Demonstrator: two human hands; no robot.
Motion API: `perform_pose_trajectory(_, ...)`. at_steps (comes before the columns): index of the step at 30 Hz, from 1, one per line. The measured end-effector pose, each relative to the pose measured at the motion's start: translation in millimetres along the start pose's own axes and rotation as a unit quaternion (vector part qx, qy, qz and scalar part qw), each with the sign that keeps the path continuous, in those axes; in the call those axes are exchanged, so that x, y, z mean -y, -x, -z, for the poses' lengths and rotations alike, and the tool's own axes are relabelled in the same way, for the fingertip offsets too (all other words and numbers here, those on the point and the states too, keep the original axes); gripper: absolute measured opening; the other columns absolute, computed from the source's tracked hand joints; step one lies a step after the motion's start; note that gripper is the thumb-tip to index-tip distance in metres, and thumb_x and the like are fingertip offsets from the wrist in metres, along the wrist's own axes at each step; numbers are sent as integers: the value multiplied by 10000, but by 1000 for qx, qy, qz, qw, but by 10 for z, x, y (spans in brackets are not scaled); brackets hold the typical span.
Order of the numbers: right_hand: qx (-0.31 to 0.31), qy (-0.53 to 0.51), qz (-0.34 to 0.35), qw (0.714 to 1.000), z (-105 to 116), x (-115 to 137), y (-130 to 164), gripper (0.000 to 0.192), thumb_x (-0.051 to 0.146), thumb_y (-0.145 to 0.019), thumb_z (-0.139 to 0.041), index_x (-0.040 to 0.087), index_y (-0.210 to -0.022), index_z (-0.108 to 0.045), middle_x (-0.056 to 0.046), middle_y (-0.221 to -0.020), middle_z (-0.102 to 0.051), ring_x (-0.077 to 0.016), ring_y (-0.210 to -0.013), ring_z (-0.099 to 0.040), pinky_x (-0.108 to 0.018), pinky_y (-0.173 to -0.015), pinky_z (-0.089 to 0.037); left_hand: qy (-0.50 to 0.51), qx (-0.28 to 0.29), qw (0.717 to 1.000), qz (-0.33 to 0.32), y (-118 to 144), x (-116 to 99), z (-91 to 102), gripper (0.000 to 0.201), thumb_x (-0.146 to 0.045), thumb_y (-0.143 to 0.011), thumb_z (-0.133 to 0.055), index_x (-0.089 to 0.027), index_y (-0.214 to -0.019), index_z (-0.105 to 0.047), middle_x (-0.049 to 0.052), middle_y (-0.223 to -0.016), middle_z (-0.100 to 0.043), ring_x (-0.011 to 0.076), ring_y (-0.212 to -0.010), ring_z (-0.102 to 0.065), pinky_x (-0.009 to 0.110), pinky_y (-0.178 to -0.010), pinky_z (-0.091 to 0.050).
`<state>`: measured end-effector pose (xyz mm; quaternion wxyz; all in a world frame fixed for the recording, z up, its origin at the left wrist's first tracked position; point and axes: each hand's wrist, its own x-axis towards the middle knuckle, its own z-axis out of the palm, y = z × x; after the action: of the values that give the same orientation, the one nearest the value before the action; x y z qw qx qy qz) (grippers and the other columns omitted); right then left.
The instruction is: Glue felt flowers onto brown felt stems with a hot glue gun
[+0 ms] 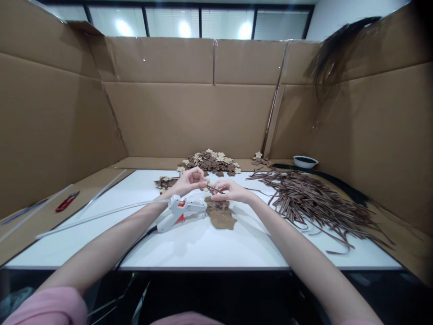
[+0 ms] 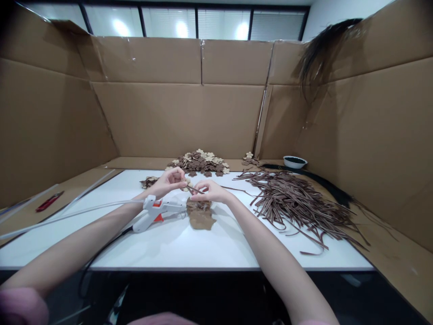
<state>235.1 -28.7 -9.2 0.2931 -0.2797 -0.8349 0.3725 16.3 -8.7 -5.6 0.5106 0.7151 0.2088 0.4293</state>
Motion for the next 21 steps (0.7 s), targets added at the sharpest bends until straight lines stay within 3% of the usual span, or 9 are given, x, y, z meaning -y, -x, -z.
perform_pose_trajectory(11, -46, -4, -41, 998, -48, 7, -23, 331, 479, -744, -659, 156, -806, -631, -30, -828, -610, -154, -779, -560, -263, -699, -460, -1, -4, 1000, 7, 5, -7, -32, 361, -300, -701, -784, -149, -803, -473, -23, -715, -583, 94, -643, -571, 225, -625, -469)
perform_pose_trajectory(21, -101, 4, -57, 993, -191, -2, -64, 373, 506, -723, -663, 158, -666, -540, 15, -672, -525, -121, -649, -507, -247, -633, -425, -9, 14, 1000, 12, 9, -53, -72, 360, -295, -696, -790, -145, -799, -479, -18, -706, -590, 93, -659, -571, 204, -617, -444)
